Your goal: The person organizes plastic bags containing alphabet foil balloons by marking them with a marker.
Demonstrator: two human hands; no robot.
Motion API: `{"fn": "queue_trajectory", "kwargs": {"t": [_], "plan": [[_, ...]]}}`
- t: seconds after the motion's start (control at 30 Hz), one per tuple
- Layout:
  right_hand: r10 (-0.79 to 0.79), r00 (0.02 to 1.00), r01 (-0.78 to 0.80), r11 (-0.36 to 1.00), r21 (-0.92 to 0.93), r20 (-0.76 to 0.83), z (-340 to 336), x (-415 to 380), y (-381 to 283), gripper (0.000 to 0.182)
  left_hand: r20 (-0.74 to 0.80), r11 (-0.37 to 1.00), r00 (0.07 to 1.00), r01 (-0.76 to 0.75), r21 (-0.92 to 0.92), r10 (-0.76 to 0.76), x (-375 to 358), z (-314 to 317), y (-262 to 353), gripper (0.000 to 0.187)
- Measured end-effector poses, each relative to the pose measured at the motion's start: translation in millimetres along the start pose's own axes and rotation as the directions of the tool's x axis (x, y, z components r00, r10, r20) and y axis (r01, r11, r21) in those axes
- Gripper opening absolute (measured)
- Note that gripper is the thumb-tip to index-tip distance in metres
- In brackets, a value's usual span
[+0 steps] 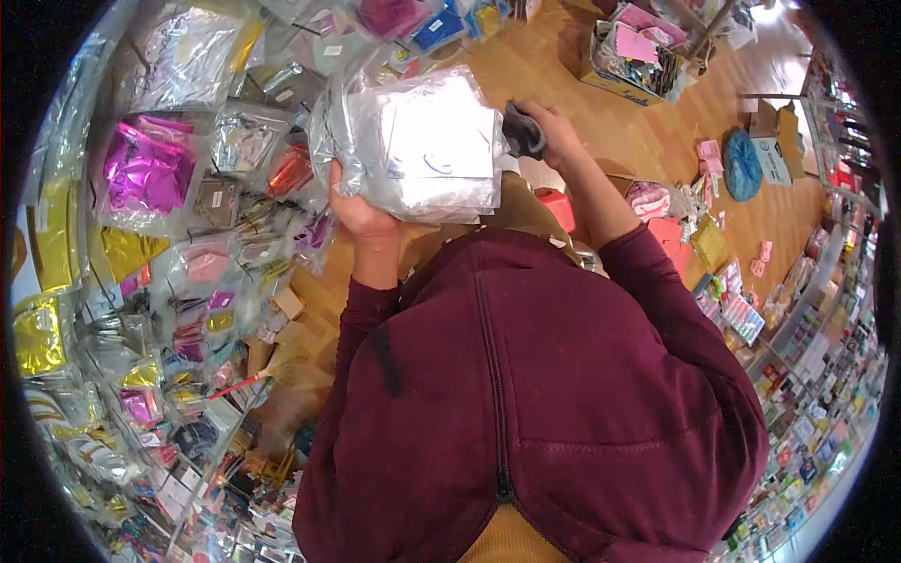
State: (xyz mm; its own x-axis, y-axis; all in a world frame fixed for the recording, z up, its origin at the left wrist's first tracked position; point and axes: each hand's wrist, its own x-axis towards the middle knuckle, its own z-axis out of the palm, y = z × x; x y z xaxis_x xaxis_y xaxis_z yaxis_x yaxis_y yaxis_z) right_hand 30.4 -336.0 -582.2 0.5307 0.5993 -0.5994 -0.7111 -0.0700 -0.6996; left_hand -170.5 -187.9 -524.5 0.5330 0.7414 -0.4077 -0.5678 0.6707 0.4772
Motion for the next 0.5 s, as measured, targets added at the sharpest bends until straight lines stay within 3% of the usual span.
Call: {"fn": "queue_trajectory", "kwargs": {"t": [0.07, 0.17, 0.2, 0.27, 0.33, 0.4, 0.5], "plan": [[0.042, 0.999, -0.042, 0.999, -0.006, 0.008, 5.8, -4.6, -12.8, 0.022, 0.019, 0.999, 1.000, -0.002, -0.036, 0.003, 0.1, 1.3, 3.6, 0.046], [0.058, 0.964, -0.030, 0.993, -0.110, 0.259, 17.8, -17.2, -21.4, 0.024, -0.015, 0.999, 1.000, -0.026, -0.038, 0.026, -0.6, 1.3, 8.6, 0.045], [0.060, 0.962, -0.030, 0.993, -0.114, 0.267, 22.1, -19.0, -19.9, 0.024, 0.018, 0.998, 1.000, -0.016, -0.061, 0.017, -0.5, 0.8, 10.5, 0.045], [0.071, 0.939, 0.060, 0.930, -0.363, 0.337, 30.7, -21.9, -15.5, 0.020, 0.049, 0.996, 0.999, -0.016, -0.086, 0.020, -0.2, -1.1, 14.0, 0.045], [0.063, 0.919, 0.096, 0.921, -0.378, 0.389, 33.4, -19.6, -10.7, 0.019, 0.062, 0.999, 0.997, -0.032, -0.038, 0.035, 1.2, -6.8, 17.1, 0.046], [-0.101, 0.904, 0.349, 0.737, -0.579, 0.416, 36.5, -17.0, -6.7, 0.016, 0.036, 0.998, 0.998, -0.045, -0.035, 0.046, 2.4, -13.0, 19.1, 0.045], [-0.178, 0.900, 0.408, 0.665, -0.625, 0.398, 43.4, -20.2, -10.9, 0.011, -0.025, 0.998, 0.998, -0.065, -0.007, 0.064, 2.5, -17.3, 21.0, 0.045]]}}
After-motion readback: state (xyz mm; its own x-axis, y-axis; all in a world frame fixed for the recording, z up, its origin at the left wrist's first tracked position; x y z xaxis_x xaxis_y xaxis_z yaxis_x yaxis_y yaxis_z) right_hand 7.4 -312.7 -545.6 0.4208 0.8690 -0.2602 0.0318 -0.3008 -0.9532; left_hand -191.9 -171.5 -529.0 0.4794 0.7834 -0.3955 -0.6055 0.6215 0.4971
